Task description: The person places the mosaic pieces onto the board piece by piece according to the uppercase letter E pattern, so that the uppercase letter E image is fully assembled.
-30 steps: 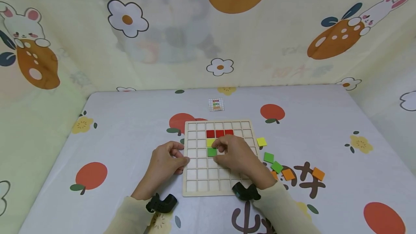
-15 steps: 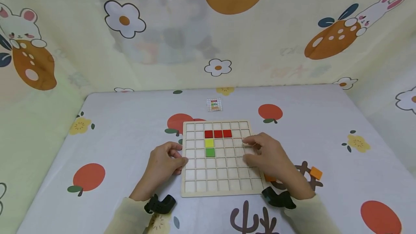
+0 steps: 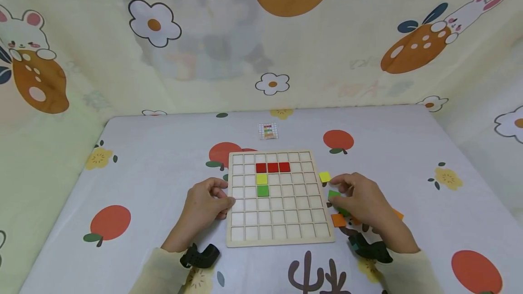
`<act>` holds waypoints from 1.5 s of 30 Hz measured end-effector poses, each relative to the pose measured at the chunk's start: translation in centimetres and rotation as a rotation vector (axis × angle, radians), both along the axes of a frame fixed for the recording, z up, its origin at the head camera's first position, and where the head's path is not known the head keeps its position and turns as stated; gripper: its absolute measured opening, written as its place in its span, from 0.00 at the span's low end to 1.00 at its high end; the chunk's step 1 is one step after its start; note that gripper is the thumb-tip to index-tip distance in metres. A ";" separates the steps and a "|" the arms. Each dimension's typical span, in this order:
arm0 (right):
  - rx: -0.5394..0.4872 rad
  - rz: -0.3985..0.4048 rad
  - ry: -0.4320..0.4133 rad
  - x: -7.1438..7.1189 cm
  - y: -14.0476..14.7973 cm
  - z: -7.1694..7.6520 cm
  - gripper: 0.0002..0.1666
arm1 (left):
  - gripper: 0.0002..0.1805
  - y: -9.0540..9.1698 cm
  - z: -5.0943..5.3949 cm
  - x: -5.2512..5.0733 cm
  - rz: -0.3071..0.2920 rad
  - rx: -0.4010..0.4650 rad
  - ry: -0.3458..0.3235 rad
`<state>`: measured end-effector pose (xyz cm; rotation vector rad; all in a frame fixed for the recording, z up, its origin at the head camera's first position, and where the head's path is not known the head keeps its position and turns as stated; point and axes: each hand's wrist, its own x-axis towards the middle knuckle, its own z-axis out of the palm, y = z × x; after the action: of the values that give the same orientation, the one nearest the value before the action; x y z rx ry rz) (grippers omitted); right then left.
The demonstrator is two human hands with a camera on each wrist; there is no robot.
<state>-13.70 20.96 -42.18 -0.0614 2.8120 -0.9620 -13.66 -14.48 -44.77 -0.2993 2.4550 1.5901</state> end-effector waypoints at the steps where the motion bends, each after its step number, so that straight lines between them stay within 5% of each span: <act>1: 0.002 -0.002 -0.012 0.0 0.1 0.0 0.20 | 0.18 0.0 0.0 0.0 0.000 0.001 0.001; 16: 0.017 -0.007 -0.043 -0.1 0.5 -0.4 0.16 | 0.18 0.0 -0.2 -0.1 -0.003 0.010 0.002; 38: -0.274 -0.017 0.009 0.0 0.2 -0.7 0.13 | 0.18 0.0 -0.1 -0.1 -0.008 0.005 0.013; 45: -0.191 0.022 0.021 0.0 -0.2 -0.8 0.19 | 0.18 -0.1 0.0 0.1 -0.010 0.006 0.011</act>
<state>-13.70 20.79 -43.02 -0.1270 2.7226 -1.2283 -13.59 -14.59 -44.78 -0.2771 2.4557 1.5993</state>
